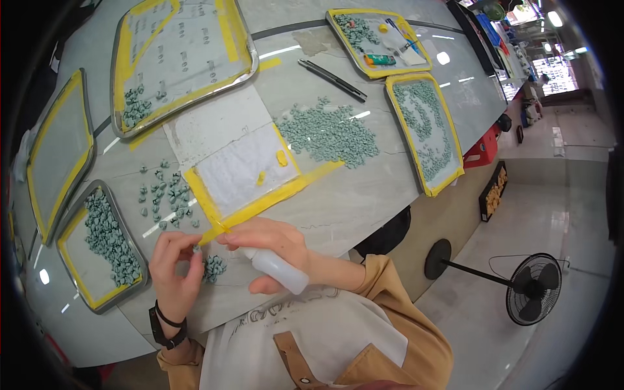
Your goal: Applying glue to small green plastic components and arranging them on a tray.
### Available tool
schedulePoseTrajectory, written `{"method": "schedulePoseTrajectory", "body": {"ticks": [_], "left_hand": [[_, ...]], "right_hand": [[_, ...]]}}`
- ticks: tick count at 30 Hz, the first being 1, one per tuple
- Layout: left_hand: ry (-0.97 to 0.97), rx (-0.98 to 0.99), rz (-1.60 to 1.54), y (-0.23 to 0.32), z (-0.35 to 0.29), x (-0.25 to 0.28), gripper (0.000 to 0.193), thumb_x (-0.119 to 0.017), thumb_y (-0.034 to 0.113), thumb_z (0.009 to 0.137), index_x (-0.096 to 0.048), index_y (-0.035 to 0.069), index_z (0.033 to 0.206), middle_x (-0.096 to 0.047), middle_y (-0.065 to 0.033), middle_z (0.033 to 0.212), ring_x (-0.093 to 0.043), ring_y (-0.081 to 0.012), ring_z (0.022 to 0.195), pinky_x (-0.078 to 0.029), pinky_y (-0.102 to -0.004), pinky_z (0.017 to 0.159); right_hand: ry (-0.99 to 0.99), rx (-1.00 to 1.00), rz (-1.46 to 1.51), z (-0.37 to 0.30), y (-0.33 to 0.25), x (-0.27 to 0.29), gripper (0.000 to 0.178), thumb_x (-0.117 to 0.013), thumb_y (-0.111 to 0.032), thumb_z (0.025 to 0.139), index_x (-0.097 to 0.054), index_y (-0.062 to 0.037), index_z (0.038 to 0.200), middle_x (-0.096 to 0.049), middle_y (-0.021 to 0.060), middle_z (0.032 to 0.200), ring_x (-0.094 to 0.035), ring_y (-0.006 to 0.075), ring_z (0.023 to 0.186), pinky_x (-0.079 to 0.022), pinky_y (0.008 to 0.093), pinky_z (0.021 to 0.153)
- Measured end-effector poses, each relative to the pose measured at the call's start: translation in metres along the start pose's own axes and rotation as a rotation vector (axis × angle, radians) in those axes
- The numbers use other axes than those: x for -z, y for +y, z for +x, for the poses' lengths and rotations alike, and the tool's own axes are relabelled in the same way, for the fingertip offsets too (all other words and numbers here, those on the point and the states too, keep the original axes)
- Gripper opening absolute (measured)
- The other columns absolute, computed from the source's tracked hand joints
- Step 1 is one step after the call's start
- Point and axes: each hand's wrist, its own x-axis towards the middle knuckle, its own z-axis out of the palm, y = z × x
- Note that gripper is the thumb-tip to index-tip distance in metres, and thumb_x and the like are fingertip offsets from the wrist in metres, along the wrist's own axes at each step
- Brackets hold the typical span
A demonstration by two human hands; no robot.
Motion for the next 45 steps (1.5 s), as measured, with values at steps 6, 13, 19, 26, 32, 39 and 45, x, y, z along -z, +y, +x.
{"method": "schedulePoseTrajectory", "body": {"ticks": [6, 13, 19, 26, 32, 39, 45], "left_hand": [[-0.195, 0.192, -0.84, -0.002, -0.006, -0.014, 0.024, -0.056, -0.01, 0.084, -0.06, -0.008, 0.108, -0.056, -0.0114, 0.101, -0.063, -0.0184, 0.089, -0.053, -0.0269, 0.08], [-0.19, 0.31, -0.934, -0.015, -0.015, -0.024, 0.026, -0.055, -0.009, 0.085, -0.059, -0.006, 0.11, -0.06, -0.0133, 0.106, -0.063, -0.0181, 0.09, -0.051, -0.0296, 0.082], [-0.08, 0.233, -1.077, -0.015, -0.012, -0.025, 0.022, -0.057, -0.007, 0.084, -0.057, -0.005, 0.106, -0.062, -0.0126, 0.101, -0.063, -0.0175, 0.087, -0.05, -0.0276, 0.077], [-0.08, 0.273, -1.083, -0.021, -0.015, -0.024, 0.023, -0.056, -0.004, 0.086, -0.055, -0.004, 0.109, -0.062, -0.0129, 0.103, -0.063, -0.0183, 0.087, -0.05, -0.0286, 0.076], [-0.097, 0.295, -1.095, -0.02, -0.017, -0.022, 0.028, -0.056, -0.004, 0.087, -0.054, -0.006, 0.114, -0.062, -0.0136, 0.108, -0.063, -0.0209, 0.098, -0.051, -0.0303, 0.084], [-0.125, 0.302, -1.033, -0.016, -0.011, -0.022, 0.025, -0.058, -0.008, 0.084, -0.057, -0.005, 0.109, -0.06, -0.0122, 0.107, -0.062, -0.0188, 0.096, -0.052, -0.0308, 0.085], [-0.138, 0.28, -1.051, -0.018, -0.014, -0.02, 0.025, -0.057, -0.009, 0.085, -0.057, -0.005, 0.109, -0.06, -0.0118, 0.108, -0.062, -0.0182, 0.098, -0.052, -0.0317, 0.087]], "right_hand": [[-0.108, 0.0, 0.102, -0.01, 0.005, 0.014, 0.046, -0.066, -0.038, 0.087, -0.058, 0.0015, 0.109, -0.067, 0.0138, 0.088, -0.063, 0.0271, 0.074, -0.051, 0.0337, 0.064], [-0.115, -0.061, 0.097, -0.017, 0.008, 0.012, 0.044, -0.064, -0.039, 0.087, -0.06, 0.0012, 0.105, -0.069, 0.0138, 0.091, -0.064, 0.0284, 0.077, -0.053, 0.0363, 0.068], [-0.156, -0.04, -0.015, -0.004, 0.0, 0.011, 0.054, -0.057, -0.05, 0.089, -0.06, 0.0011, 0.105, -0.069, 0.0145, 0.095, -0.066, 0.0344, 0.091, -0.055, 0.0389, 0.075], [-0.174, -0.051, -0.003, -0.013, 0.006, 0.007, 0.058, -0.049, -0.055, 0.091, -0.06, 0.0003, 0.105, -0.069, 0.0139, 0.098, -0.065, 0.0365, 0.098, -0.056, 0.0416, 0.077], [-0.234, -0.045, 0.03, -0.013, 0.011, 0.008, 0.057, -0.049, -0.052, 0.091, -0.063, 0.0028, 0.098, -0.069, 0.0127, 0.096, -0.066, 0.0356, 0.099, -0.056, 0.0407, 0.073], [-0.264, -0.257, 0.103, -0.011, -0.005, 0.01, 0.054, -0.044, -0.05, 0.094, -0.062, 0.0012, 0.096, -0.07, 0.0133, 0.088, -0.066, 0.0383, 0.098, -0.056, 0.0405, 0.073], [-0.274, -0.298, 0.086, -0.01, -0.003, 0.004, 0.051, -0.041, -0.046, 0.096, -0.062, 0.001, 0.093, -0.069, 0.0127, 0.083, -0.066, 0.0402, 0.096, -0.055, 0.041, 0.072]]}}
